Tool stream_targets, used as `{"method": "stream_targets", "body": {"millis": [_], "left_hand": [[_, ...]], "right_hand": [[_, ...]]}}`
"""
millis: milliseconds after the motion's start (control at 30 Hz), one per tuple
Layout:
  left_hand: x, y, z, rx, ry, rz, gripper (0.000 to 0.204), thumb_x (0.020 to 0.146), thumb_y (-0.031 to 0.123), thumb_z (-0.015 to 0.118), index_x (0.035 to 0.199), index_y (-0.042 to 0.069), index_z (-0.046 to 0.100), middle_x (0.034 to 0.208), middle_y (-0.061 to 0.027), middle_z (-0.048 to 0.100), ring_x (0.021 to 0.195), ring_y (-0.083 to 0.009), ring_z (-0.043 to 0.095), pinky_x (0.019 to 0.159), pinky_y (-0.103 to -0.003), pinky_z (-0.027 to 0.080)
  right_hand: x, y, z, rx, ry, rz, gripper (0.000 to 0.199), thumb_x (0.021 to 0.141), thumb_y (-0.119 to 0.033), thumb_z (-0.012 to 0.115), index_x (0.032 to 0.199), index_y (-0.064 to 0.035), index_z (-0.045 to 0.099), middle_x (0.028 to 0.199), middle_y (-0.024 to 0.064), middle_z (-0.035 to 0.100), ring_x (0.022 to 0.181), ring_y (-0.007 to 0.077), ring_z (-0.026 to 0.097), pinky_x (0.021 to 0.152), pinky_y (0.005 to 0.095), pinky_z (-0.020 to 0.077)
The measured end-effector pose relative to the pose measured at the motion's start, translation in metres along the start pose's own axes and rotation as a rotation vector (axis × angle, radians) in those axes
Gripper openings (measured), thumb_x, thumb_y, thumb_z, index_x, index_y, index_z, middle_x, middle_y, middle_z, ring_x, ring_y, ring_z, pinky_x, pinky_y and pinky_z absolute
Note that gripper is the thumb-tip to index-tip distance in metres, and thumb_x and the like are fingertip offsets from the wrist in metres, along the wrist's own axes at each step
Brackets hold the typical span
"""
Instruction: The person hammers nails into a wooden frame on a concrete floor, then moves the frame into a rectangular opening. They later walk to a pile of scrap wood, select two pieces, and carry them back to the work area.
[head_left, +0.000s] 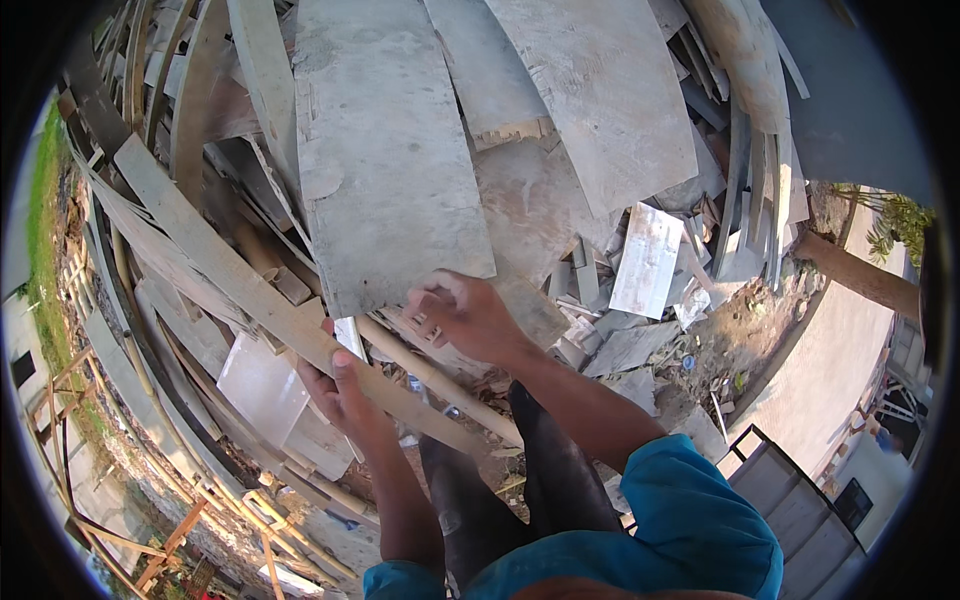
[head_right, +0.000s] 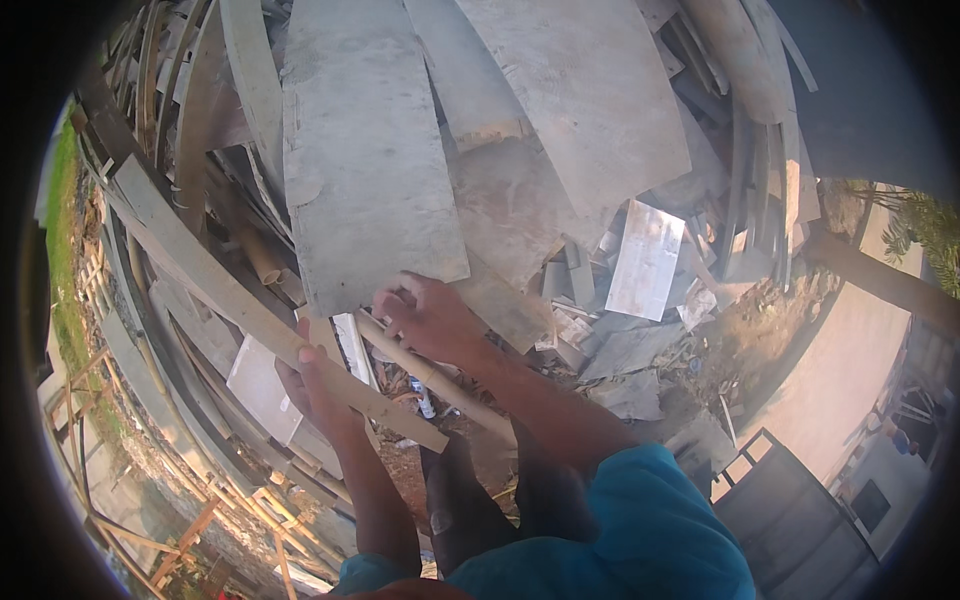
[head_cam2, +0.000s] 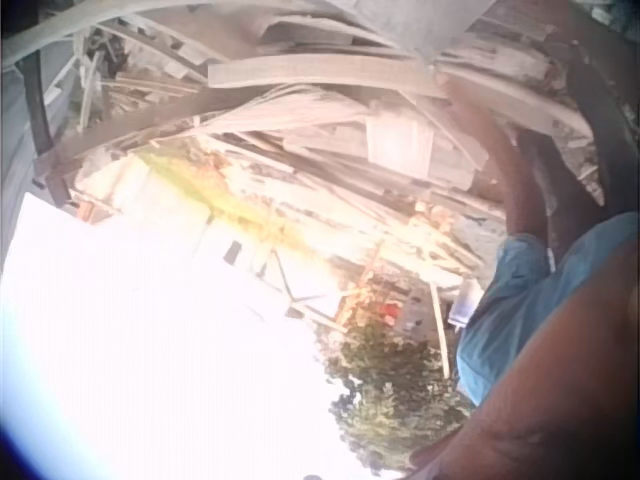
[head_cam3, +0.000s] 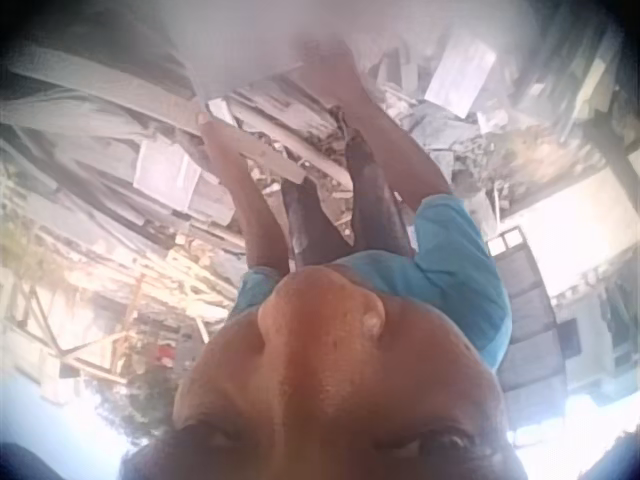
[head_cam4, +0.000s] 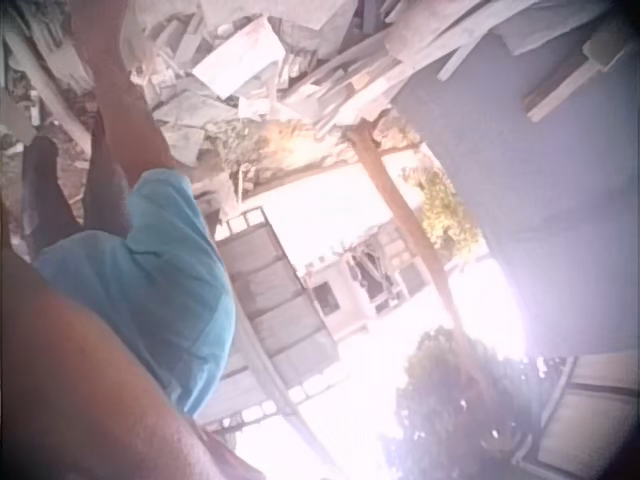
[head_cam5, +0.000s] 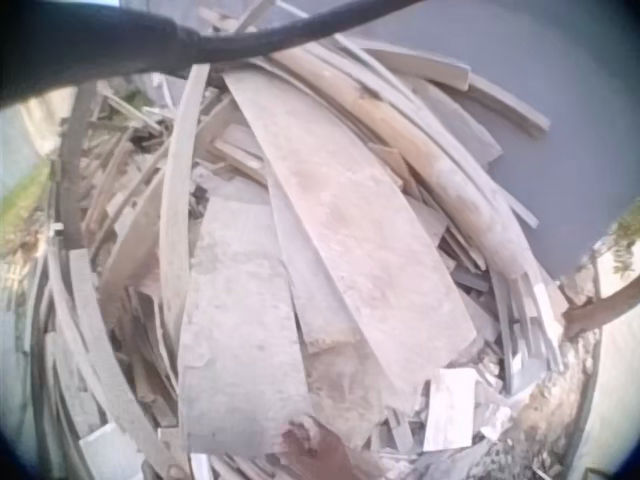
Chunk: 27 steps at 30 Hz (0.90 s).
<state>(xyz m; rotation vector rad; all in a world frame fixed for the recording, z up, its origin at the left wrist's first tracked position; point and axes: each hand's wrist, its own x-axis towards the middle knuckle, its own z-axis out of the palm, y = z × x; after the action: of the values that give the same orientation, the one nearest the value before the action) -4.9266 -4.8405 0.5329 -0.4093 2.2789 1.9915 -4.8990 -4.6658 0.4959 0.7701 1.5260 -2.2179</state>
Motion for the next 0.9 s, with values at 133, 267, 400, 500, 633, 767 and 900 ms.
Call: {"method": "stream_targets", "body": {"millis": [133, 267, 400, 500, 633, 767, 900], "left_hand": [[0.049, -0.021, 0.008, 0.109, 0.039, 0.029, 0.050, 0.092, 0.031, 0.068, 0.129, 0.002, 0.050, 0.111, -0.0108, 0.059, 0.102, -0.0175, 0.058, 0.084, -0.030, 0.048], [0.074, -0.016, 0.037, 0.371, -0.005, 0.007, 0.056, 0.089, 0.032, 0.073, 0.128, -0.001, 0.048, 0.112, -0.0135, 0.060, 0.100, -0.0186, 0.057, 0.089, -0.032, 0.046], [0.070, 0.006, 0.038, 0.395, -0.113, -0.081, 0.051, 0.088, 0.034, 0.073, 0.118, 0.000, 0.049, 0.110, -0.0147, 0.061, 0.097, -0.0183, 0.059, 0.086, -0.033, 0.048], [0.029, 0.032, 0.054, 0.279, -0.214, -0.112, 0.057, 0.087, 0.033, 0.075, 0.122, -0.002, 0.047, 0.107, -0.0157, 0.060, 0.098, -0.0211, 0.059, 0.087, -0.034, 0.047], [-0.037, 0.009, 0.036, 0.225, -0.344, 0.073, 0.076, 0.086, 0.034, 0.073, 0.140, -0.002, 0.032, 0.123, -0.0181, 0.052, 0.110, -0.0247, 0.056, 0.092, -0.038, 0.047], [-0.079, 0.030, 0.011, 0.124, -0.373, -0.049, 0.082, 0.084, 0.023, 0.076, 0.143, -0.004, 0.026, 0.131, -0.0203, 0.045, 0.120, -0.0287, 0.050, 0.101, -0.041, 0.041], [-0.123, 0.066, -0.013, 0.177, -0.575, -0.138, 0.088, 0.081, 0.018, 0.078, 0.145, -0.005, 0.023, 0.132, -0.0216, 0.043, 0.122, -0.0312, 0.049, 0.105, -0.043, 0.038]], "right_hand": [[0.063, 0.030, -0.072, -0.192, 0.584, -0.209, 0.064, 0.097, -0.038, 0.059, 0.140, 0.0033, 0.036, 0.120, 0.0203, 0.062, 0.113, 0.0282, 0.061, 0.093, 0.0406, 0.0497], [0.093, 0.037, -0.042, -0.629, 0.688, -0.121, 0.082, 0.094, -0.045, 0.059, 0.149, 0.0033, 0.021, 0.125, 0.0276, 0.057, 0.122, 0.0427, 0.054, 0.105, 0.0496, 0.0394], [0.111, 0.033, -0.033, -0.581, 0.837, -0.085, 0.078, 0.094, -0.051, 0.053, 0.148, 0.0008, 0.030, 0.131, 0.0313, 0.054, 0.121, 0.0457, 0.053, 0.102, 0.0516, 0.0413], [0.108, 0.032, -0.081, -0.521, 0.779, -0.038, 0.074, 0.091, -0.061, 0.050, 0.130, 0.0015, 0.056, 0.122, 0.0278, 0.062, 0.119, 0.0439, 0.057, 0.100, 0.0485, 0.0435], [0.042, 0.021, -0.113, -0.491, 0.645, -0.146, 0.059, 0.094, -0.046, 0.058, 0.122, 0.0063, 0.058, 0.111, 0.0253, 0.065, 0.106, 0.0385, 0.062, 0.091, 0.0432, 0.0461], [0.005, 0.028, -0.094, -0.428, 0.597, 0.056, 0.056, 0.098, -0.043, 0.053, 0.120, 0.0078, 0.057, 0.111, 0.0241, 0.063, 0.101, 0.0368, 0.060, 0.092, 0.0429, 0.0447], [-0.034, 0.106, -0.102, -0.317, 0.607, -0.116, 0.052, 0.101, -0.040, 0.046, 0.120, 0.0074, 0.057, 0.107, 0.0197, 0.061, 0.099, 0.0273, 0.057, 0.090, 0.0401, 0.0443]]}}
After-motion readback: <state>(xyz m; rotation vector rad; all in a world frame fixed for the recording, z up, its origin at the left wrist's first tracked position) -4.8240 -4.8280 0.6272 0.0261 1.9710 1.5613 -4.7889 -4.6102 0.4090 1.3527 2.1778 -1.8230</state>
